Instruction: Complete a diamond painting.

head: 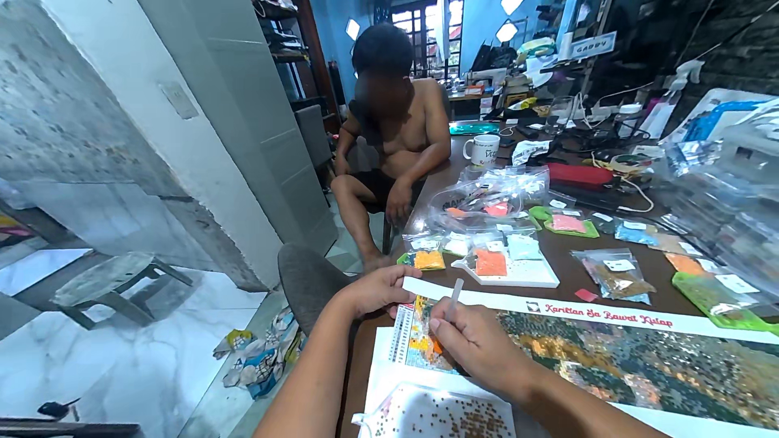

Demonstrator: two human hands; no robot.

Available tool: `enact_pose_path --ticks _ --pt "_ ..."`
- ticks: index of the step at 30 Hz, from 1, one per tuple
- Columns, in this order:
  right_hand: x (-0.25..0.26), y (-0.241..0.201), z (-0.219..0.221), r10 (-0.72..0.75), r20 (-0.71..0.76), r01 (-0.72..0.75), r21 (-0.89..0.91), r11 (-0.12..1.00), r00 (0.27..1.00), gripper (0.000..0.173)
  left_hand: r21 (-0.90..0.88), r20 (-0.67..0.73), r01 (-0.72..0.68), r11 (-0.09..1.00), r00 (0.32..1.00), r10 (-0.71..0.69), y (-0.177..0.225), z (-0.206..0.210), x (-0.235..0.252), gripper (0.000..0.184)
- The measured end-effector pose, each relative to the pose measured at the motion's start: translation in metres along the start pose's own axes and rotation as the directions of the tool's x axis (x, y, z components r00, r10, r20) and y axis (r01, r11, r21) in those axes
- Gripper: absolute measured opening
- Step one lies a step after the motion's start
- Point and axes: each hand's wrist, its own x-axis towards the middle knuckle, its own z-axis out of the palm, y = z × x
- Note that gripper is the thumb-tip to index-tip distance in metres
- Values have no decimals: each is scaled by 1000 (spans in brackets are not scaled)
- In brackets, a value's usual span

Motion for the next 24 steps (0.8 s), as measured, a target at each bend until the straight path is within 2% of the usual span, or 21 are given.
enact_pose_path --ticks 24 --pt "-1 5 2 -44 -19 43 -47 998 999 27 -6 7 -9 1000 1000 9 -1 -1 0 42"
